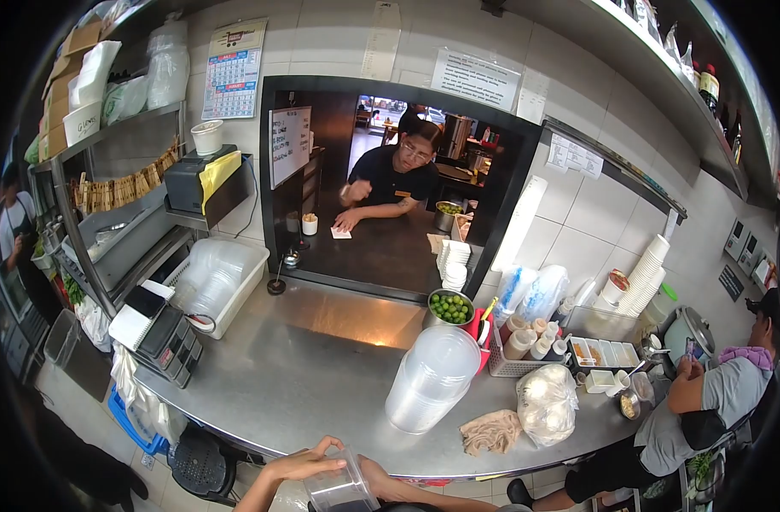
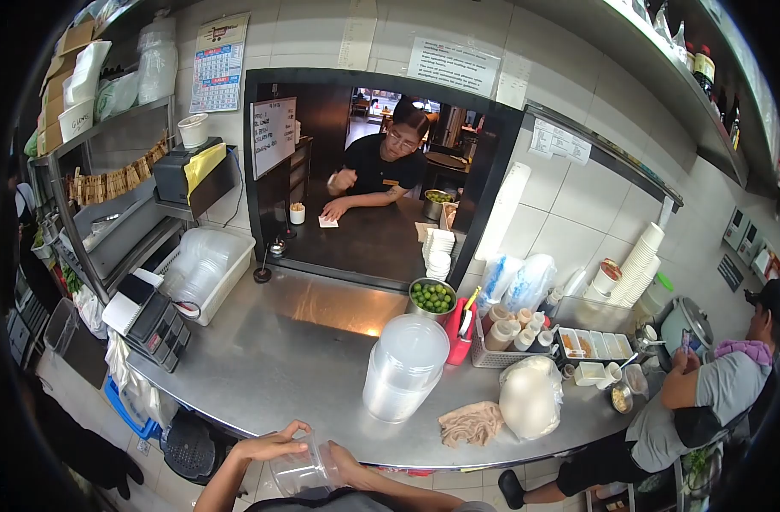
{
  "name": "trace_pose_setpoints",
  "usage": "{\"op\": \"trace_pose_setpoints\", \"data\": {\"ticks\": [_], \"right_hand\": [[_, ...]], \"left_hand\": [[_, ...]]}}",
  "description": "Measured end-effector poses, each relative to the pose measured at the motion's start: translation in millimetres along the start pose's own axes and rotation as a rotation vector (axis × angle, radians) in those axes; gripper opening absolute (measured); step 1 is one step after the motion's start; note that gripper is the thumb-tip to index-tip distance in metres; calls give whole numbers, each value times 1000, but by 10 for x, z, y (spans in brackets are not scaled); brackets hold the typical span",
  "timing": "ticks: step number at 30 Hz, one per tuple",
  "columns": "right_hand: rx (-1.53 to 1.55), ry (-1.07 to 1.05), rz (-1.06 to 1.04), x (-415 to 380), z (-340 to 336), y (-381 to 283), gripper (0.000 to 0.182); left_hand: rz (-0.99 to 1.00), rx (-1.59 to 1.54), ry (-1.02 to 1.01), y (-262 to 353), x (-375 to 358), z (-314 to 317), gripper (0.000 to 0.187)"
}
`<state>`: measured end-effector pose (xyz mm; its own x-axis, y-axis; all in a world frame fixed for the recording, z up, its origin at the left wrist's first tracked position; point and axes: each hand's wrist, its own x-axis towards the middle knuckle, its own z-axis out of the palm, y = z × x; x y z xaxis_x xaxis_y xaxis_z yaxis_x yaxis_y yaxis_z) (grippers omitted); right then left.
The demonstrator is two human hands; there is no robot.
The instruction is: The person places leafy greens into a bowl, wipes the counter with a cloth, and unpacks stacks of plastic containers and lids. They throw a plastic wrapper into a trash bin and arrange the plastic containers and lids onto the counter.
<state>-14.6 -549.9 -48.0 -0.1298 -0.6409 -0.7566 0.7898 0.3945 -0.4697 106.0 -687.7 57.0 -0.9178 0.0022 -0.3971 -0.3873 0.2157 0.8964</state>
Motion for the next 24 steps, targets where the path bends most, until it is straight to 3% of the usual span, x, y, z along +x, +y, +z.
{"op": "trace_pose_setpoints", "data": {"ticks": [3, 6, 9, 12, 15, 21, 24], "right_hand": [[65, 50, -109, 33, 21, -27, 32], [166, -45, -149, 289, -87, -41, 32], [-62, -150, -234, 389, -94, -267, 34], [-322, -196, -452, 256, 99, -442, 35], [-362, -212, -492, -40, 293, -533, 37], [-194, -291, -300, 92, -47, -498, 35], [-156, -203, -284, 43, -91, -424, 32]], "left_hand": [[-5, 47, 36, 51, -48, -19, 66], [24, 129, 91, 123, -143, 3, 63], [65, 129, 133, 214, -195, 8, 58], [89, 77, 114, 191, -178, -67, 53], [104, 10, 58, 64, -52, -110, 50], [189, -125, 16, -47, -57, -9, 52], [138, -119, -23, -18, -51, -27, 56]]}}
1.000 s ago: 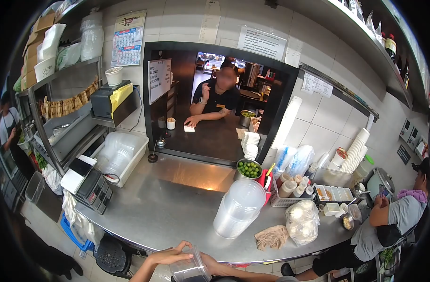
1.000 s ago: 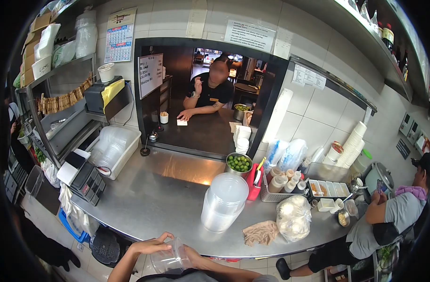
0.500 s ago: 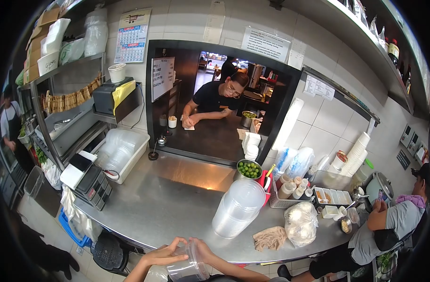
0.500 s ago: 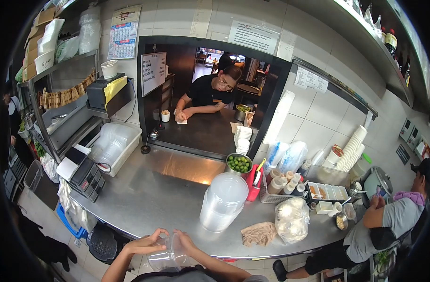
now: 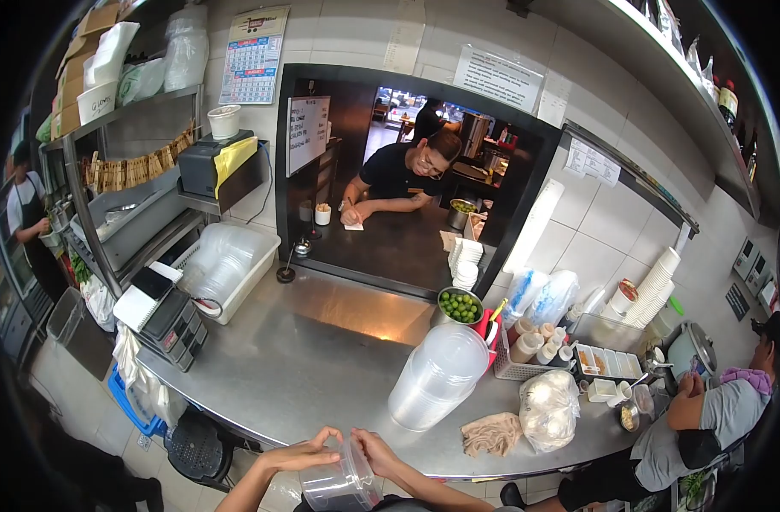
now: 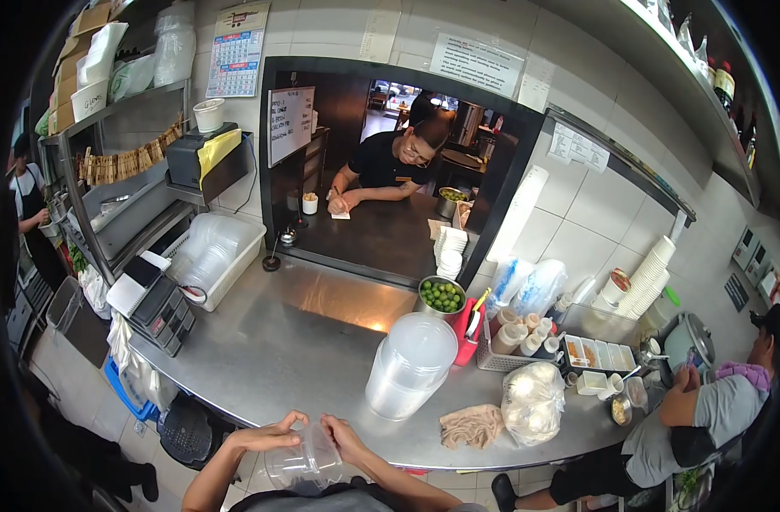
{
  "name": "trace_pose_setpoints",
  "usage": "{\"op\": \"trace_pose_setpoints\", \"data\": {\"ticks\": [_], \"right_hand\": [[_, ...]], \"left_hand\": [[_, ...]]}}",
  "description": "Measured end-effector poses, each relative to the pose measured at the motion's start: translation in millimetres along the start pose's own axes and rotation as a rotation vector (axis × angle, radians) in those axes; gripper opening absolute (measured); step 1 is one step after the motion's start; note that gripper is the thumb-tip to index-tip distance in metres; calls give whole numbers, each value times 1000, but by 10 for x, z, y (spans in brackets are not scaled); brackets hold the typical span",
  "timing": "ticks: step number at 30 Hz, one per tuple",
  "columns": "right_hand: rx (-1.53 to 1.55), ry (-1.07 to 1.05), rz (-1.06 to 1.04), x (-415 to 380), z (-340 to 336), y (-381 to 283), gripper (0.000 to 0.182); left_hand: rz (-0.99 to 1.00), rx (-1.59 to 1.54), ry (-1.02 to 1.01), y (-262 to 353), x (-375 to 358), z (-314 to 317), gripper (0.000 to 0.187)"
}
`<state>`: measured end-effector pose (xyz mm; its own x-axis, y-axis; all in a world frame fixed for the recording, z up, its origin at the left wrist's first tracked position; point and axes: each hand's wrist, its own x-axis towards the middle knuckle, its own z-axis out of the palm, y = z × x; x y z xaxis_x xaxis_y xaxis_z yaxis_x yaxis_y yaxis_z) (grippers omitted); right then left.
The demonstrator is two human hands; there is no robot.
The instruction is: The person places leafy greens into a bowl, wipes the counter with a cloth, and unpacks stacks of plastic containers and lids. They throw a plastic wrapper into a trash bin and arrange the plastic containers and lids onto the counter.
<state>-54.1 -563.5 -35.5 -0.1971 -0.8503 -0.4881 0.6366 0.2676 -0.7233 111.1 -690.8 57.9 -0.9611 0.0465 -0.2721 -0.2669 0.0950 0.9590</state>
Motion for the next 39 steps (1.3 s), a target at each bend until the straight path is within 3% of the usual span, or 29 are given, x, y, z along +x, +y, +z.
{"op": "trace_pose_setpoints", "data": {"ticks": [5, 15, 27, 33, 35, 39], "right_hand": [[14, 77, 23, 52, -60, 96, 24], [47, 75, -43, -234, 214, -106, 19], [68, 35, 49, -248, 253, -130, 13], [103, 178, 44, -159, 254, 24, 12], [180, 129, 13, -51, 146, 131, 13], [304, -71, 70, -112, 155, 12, 16]], "left_hand": [[-117, -9, -79, 102, 64, -20, 60], [-77, 36, -91, 42, 189, -18, 57], [-67, -11, -120, 70, 150, 4, 57], [-95, 4, -52, -156, 233, -3, 59], [-163, -65, -82, -86, 207, -19, 59], [-67, 78, -61, 6, 166, 2, 60]]}}
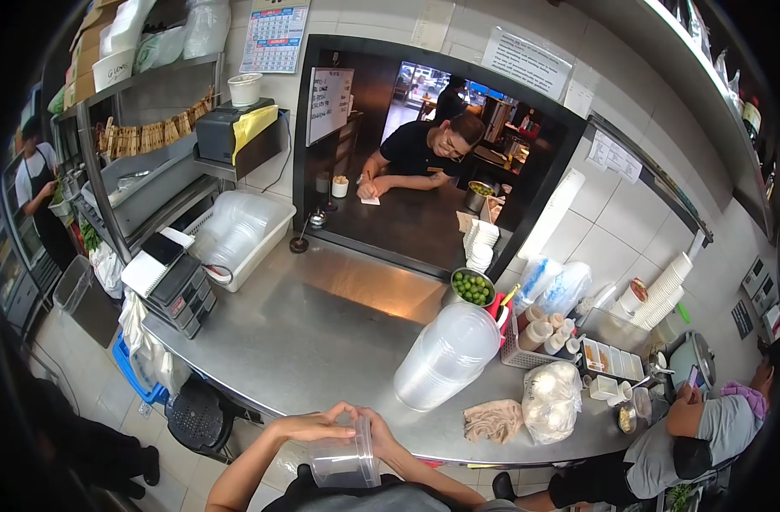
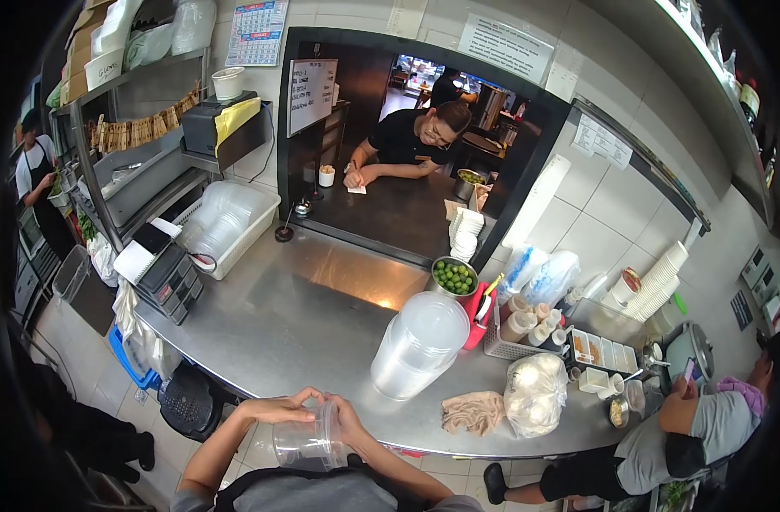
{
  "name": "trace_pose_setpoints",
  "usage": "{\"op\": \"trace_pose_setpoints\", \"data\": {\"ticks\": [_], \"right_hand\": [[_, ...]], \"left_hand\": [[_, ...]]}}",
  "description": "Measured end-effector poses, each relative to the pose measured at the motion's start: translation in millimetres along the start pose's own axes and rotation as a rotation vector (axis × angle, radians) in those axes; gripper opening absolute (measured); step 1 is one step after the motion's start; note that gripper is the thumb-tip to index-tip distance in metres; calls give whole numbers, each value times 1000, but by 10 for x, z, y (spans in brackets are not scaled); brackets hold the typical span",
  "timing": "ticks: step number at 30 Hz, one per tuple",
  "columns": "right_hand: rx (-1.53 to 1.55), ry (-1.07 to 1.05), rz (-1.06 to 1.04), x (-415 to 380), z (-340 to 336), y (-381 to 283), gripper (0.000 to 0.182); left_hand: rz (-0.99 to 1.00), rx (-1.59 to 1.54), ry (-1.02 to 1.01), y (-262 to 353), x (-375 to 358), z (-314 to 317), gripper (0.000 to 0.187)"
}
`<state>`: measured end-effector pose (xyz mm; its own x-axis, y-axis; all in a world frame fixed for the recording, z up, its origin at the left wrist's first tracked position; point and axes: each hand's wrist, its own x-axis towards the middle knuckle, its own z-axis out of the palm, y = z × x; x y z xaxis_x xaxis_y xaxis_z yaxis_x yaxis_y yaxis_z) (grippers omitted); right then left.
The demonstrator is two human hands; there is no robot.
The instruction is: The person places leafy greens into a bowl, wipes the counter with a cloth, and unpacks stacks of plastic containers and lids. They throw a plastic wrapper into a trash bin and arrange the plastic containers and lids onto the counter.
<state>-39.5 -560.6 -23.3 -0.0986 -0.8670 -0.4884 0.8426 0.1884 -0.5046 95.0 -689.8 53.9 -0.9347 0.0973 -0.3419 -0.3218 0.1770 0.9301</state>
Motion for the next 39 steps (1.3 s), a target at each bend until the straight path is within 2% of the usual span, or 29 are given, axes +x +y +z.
{"op": "trace_pose_setpoints", "data": {"ticks": [3, 9, 11, 15, 18, 21, 22, 24, 26, 27, 29, 35, 39], "right_hand": [[-176, 22, 31, 37, -123, 66, 21], [-128, 159, 93, -103, 6, 149, 31], [-174, 242, 62, -52, -13, 183, 28], [-152, 317, -30, -21, 101, 144, 24], [20, 199, -81, 35, 27, 69, 22], [-48, 5, -90, 261, -193, 20, 22], [-116, 61, -105, 301, -238, 18, 21], [-247, 177, -125, 72, 217, -154, 21], [-279, 78, -91, 47, 150, -163, 22], [-296, 27, -78, 46, 131, -177, 23], [-292, 68, -83, 16, 97, -104, 25], [-197, 157, 58, -67, 50, 28, 30], [-161, 117, 94, 223, -306, 251, 33]], "left_hand": [[-45, -7, -14, 90, -50, 19, 56], [-33, -73, -18, 55, -38, 25, 60], [3, -65, 35, -18, -12, 35, 64], [-59, -22, 38, 41, -48, -13, 56], [-11, 29, 73, 1, -85, -41, 56], [79, 70, 105, 19, -173, -36, 58], [100, 58, 89, 36, -209, -55, 59], [147, 60, 70, 96, -259, -58, 61], [200, 95, 64, 178, -292, -54, 63], [159, 105, 75, 212, -303, -34, 63], [78, 126, 101, 284, -313, 11, 64], [32, 97, 147, 295, -296, 69, 73], [-30, 112, 146, 222, -240, 71, 68]]}}
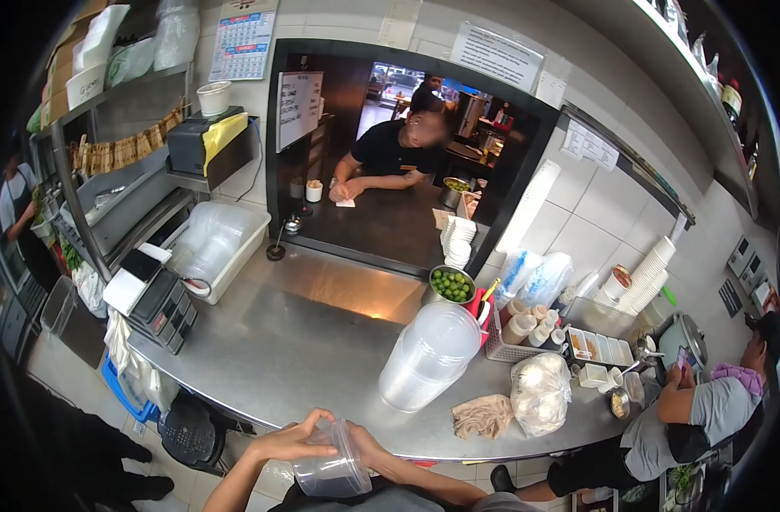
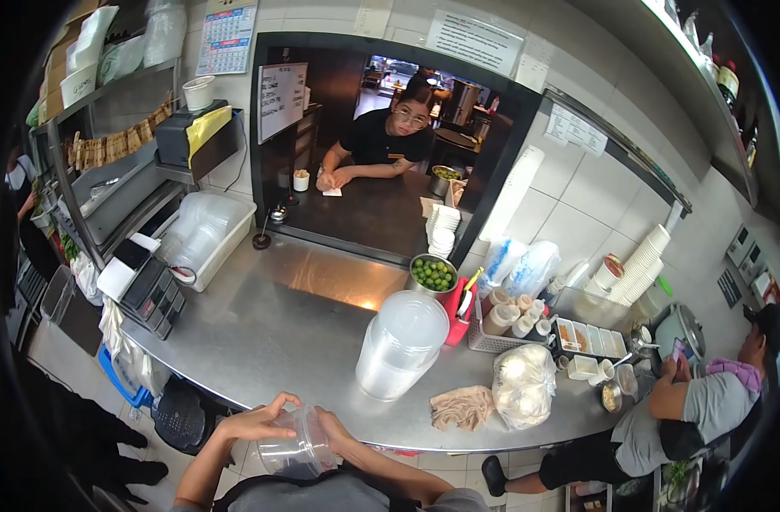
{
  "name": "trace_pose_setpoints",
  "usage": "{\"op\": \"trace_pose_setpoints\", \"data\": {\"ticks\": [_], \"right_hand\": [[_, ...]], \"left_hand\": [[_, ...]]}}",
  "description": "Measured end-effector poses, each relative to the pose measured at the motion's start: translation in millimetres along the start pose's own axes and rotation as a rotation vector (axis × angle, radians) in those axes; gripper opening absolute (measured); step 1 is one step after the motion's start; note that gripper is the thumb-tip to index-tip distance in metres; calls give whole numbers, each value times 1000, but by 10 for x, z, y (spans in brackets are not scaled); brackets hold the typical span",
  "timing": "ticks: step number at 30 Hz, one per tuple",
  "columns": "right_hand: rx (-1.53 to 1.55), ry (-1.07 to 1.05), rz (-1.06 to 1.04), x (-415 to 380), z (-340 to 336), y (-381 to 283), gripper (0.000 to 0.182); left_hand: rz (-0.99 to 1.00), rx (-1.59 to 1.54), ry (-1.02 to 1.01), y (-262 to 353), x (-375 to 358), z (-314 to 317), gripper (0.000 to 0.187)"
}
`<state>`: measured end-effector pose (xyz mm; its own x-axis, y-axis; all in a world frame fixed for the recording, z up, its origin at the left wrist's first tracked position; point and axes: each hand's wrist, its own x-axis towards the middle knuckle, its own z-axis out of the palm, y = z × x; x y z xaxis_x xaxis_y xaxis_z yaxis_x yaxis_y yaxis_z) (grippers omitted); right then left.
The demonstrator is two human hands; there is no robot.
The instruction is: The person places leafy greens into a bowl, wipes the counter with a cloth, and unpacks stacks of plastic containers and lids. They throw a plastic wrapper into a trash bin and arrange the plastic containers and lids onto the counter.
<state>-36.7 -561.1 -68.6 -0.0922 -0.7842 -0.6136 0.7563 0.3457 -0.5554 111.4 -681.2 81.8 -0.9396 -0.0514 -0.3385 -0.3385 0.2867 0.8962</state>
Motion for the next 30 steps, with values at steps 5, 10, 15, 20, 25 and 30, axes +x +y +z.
{"op": "trace_pose_setpoints", "data": {"ticks": [5, 10, 15, 20, 25, 30], "right_hand": [[52, 145, -51, -105, 198, -128, 31], [130, -2, -11, -81, 58, -133, 31], [25, 25, 53, -391, 390, -263, 24], [160, 18, 143, -310, 273, -99, 34], [191, 112, 80, -202, 119, 19, 33], [195, 222, 10, -380, 394, -183, 28]], "left_hand": [[-4, 34, 31, 25, 0, -7, 69], [26, 41, 68, 68, -49, 26, 74], [-12, 134, 100, 29, -34, 31, 71], [16, 123, 138, 98, -79, 40, 72], [-11, 50, 108, 204, -89, 30, 75], [25, 111, 155, 186, -69, 58, 77]]}}
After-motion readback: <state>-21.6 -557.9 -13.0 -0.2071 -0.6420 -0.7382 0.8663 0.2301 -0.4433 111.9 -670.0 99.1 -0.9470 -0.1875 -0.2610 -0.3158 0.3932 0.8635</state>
